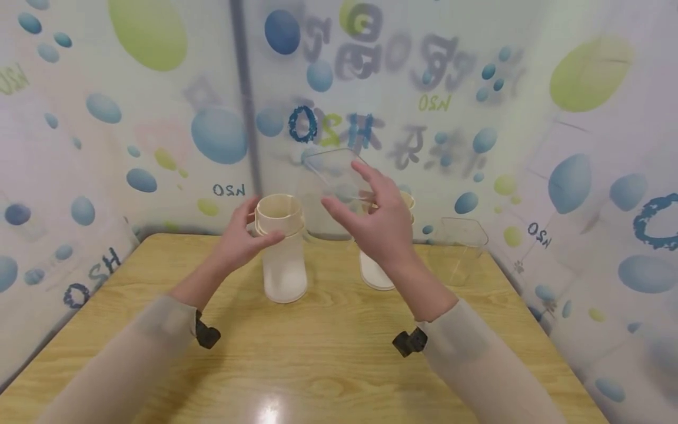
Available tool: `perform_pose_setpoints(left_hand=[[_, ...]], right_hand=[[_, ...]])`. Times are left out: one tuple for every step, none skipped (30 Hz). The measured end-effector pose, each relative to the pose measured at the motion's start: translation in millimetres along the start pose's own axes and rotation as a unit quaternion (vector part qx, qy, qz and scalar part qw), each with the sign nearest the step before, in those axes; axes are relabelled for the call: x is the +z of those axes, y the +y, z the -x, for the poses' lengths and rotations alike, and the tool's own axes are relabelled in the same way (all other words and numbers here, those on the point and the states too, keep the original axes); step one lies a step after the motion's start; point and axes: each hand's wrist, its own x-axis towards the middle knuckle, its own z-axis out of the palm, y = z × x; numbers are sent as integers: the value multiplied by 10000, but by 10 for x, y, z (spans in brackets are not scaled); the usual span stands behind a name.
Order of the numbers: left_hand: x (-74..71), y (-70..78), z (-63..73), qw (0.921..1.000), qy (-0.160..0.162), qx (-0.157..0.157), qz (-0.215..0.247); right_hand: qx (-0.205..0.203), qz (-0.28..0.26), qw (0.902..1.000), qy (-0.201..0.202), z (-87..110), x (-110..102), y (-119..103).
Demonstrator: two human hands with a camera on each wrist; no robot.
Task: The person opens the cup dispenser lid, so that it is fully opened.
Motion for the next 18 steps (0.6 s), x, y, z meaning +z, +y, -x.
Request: perform_pose_setpoints(left_hand=[[26,3,13,10000,57,-13,35],[48,4,23,9999,92,-31,61],[65,2,29,9999,108,-34,105],[76,-1,33,9998,111,-24,147],[84,-9,32,9998,96,-11,201],[86,-16,30,9997,75,7,253],[88,-28,25,9996,52,11,272],[85,-39,20,9996,33,9,282],[80,-49,14,9995,-2,16,316],[74,-58,6,9994,-47,27,346],[66,-65,-3,9992,-95,40,381],[58,-72,-13,9991,-140,48,408],[50,-78,-22,9989,-177,34,426],[39,-84,-31,9987,-223,38,456],[28,-89,-41,9984,-272,42,497],[16,-96,-51,9982,-321,40,503],[4,-99,-59,9981,-354,33,509],[-8,-105,-66,9980,-374,16,506]], right_hand=[[-9,11,10000,6,24,-15,5],[-9,-10,10000,9,48,-30,9],[2,-23,10000,0,73,-46,13],[28,-50,10000,-6,99,-64,19],[58,-76,10000,-20,126,-81,24],[98,-73,9999,-39,154,-101,31],[137,-77,9999,-58,184,-123,40],[183,-80,9998,-68,216,-145,52],[208,-63,9997,-80,247,-168,67],[235,-50,9997,-96,282,-192,84],[244,15,9996,-109,318,-216,103],[259,71,9996,-125,354,-238,125],[286,106,9994,-141,390,-261,146],[300,168,9993,-150,425,-281,169],[312,243,9991,-165,461,-302,194],[347,300,9988,-184,497,-322,220],[386,385,9983,-203,533,-339,247],[429,440,9979,-223,568,-357,277]])
